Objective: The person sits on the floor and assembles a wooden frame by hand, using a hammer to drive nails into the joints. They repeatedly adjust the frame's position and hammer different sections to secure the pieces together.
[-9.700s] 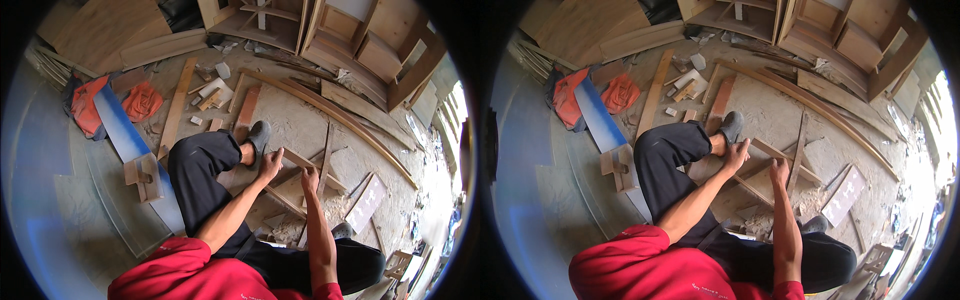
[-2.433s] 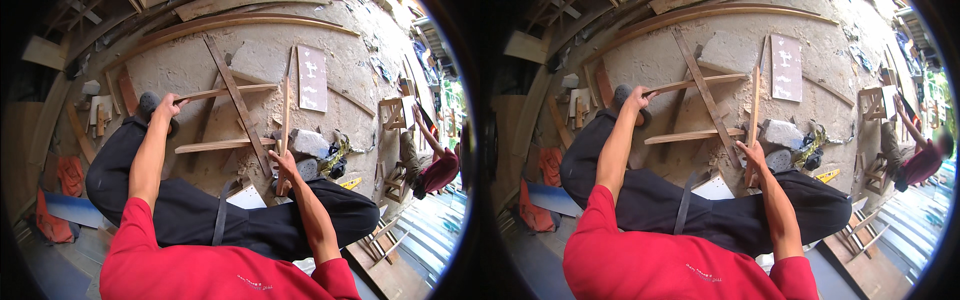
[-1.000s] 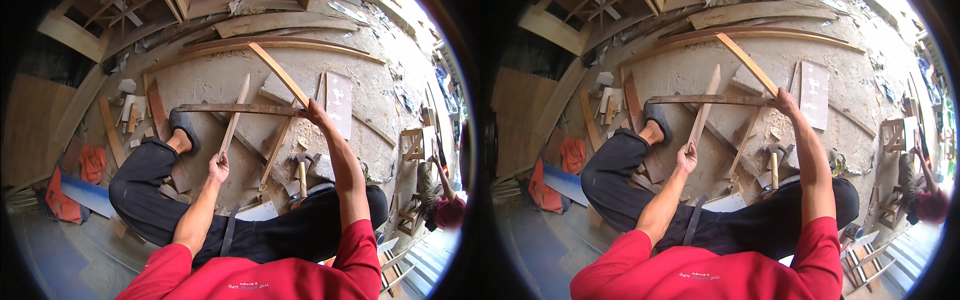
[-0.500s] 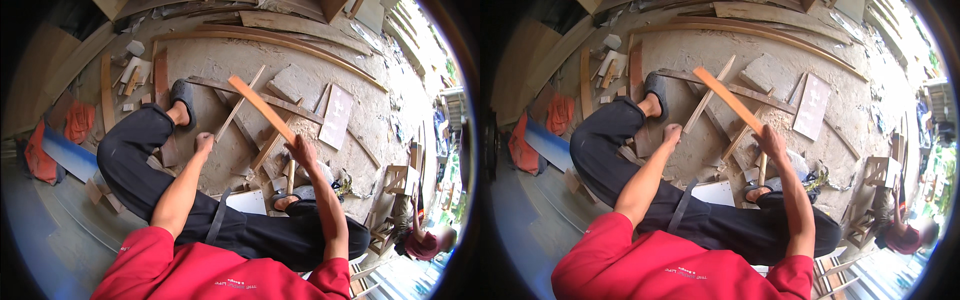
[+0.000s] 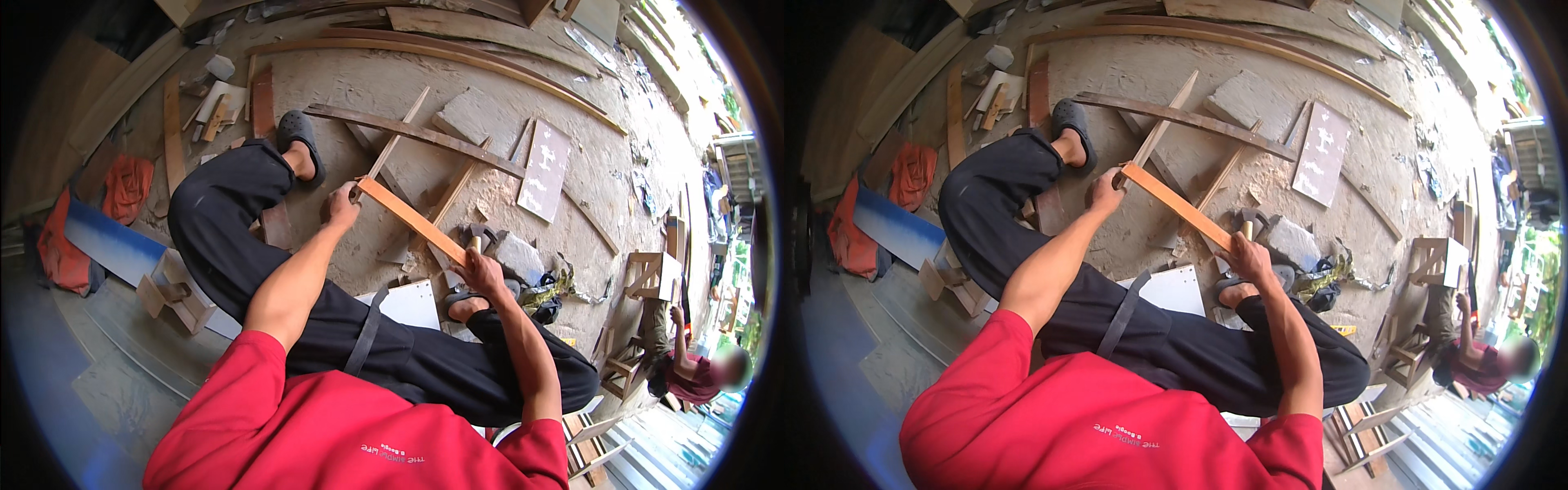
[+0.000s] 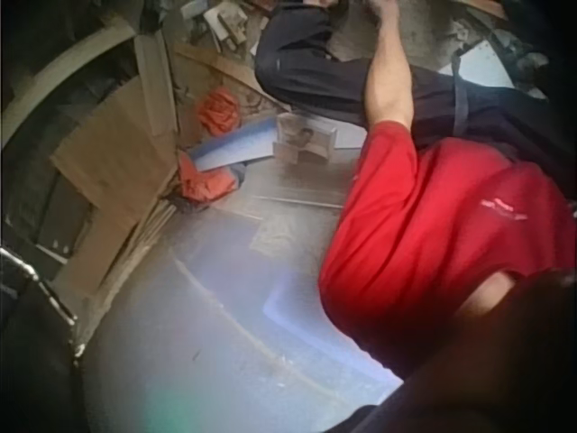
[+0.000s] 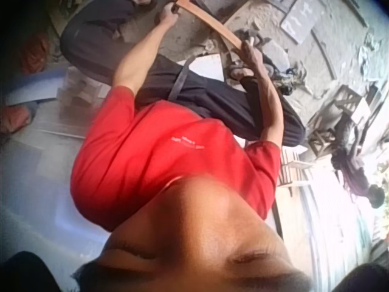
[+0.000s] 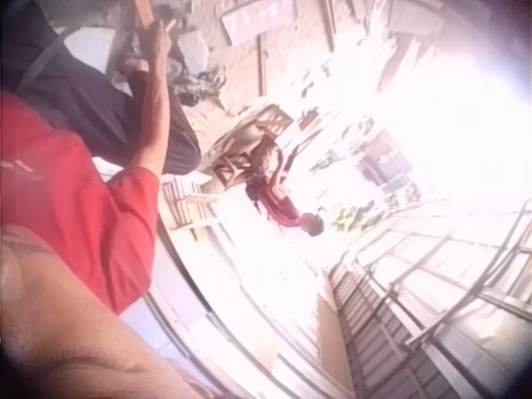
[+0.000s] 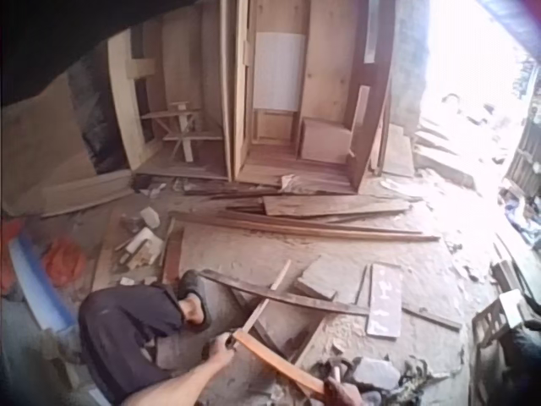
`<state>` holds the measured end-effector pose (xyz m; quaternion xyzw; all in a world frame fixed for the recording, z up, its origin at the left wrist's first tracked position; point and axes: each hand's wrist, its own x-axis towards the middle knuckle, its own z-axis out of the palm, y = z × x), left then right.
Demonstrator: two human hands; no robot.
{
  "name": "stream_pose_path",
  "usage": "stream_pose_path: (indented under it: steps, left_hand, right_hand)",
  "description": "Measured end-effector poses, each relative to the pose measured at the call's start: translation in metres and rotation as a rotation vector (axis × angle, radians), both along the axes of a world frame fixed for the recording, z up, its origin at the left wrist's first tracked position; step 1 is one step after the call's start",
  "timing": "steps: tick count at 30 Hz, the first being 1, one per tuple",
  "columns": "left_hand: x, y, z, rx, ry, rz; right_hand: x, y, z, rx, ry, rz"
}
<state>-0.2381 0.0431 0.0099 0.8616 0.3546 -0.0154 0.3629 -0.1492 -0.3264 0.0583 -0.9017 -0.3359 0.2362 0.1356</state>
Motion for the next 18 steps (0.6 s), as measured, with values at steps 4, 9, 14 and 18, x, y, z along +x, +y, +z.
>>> stream_pose_path:
  steps: [4, 9, 14, 18]
  left_hand:
    - [-0.007, 0.009, 0.004, 0.056, -0.16, -0.071]
    - [-0.01, 0.019, -0.002, 0.057, -0.288, -0.187]
    - [-0.009, 0.013, 0.0, 0.076, -0.309, -0.227]
    - [-0.011, 0.02, -0.004, -0.038, -0.299, -0.209]
  right_hand:
    - [0.009, -0.003, 0.008, 0.006, 0.007, 0.013]
    - [0.013, -0.009, 0.015, 0.001, 0.001, 0.032]
    - [0.003, -0.015, -0.004, 0.037, -0.029, 0.021]
    - [0.001, -0.013, -0.011, 0.046, -0.043, 0.037]
